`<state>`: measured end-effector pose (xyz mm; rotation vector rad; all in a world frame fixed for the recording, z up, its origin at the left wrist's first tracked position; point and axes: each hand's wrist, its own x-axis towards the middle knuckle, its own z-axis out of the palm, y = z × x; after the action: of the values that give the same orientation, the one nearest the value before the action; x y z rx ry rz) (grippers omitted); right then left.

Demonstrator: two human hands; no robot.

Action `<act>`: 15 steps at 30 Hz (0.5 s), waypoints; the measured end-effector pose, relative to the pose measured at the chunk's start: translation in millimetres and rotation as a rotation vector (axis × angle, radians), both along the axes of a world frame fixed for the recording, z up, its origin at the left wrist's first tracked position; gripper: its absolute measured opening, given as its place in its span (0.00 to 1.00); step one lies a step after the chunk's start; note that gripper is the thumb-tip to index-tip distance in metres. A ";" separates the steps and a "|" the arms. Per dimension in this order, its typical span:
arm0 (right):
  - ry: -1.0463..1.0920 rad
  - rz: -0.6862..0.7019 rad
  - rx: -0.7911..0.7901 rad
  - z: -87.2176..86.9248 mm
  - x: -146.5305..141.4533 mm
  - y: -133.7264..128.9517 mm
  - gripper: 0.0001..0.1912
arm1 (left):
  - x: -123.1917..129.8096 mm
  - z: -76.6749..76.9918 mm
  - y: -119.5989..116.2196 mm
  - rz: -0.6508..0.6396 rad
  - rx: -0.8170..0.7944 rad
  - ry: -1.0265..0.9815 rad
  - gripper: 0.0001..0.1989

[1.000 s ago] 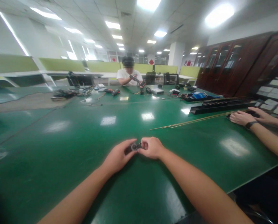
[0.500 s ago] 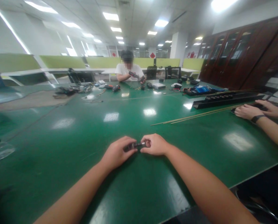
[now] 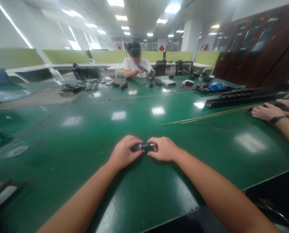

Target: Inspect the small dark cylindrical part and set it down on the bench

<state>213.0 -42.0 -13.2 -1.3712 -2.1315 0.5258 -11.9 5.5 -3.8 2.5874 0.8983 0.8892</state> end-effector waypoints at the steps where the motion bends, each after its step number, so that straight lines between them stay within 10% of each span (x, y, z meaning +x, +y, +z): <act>1: -0.007 -0.014 0.029 -0.8 -3.4 -0.6 0.19 | 1.3 -0.3 -0.4 -0.013 -0.011 0.005 0.11; 15: 0.075 -0.048 0.174 2.1 -0.6 3.5 0.17 | 8.0 -1.9 0.3 -0.041 -0.044 -0.056 0.10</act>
<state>212.4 -38.4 -11.1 -1.2823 -2.0276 0.3583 -3.8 5.8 -5.7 2.5214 0.8369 0.9153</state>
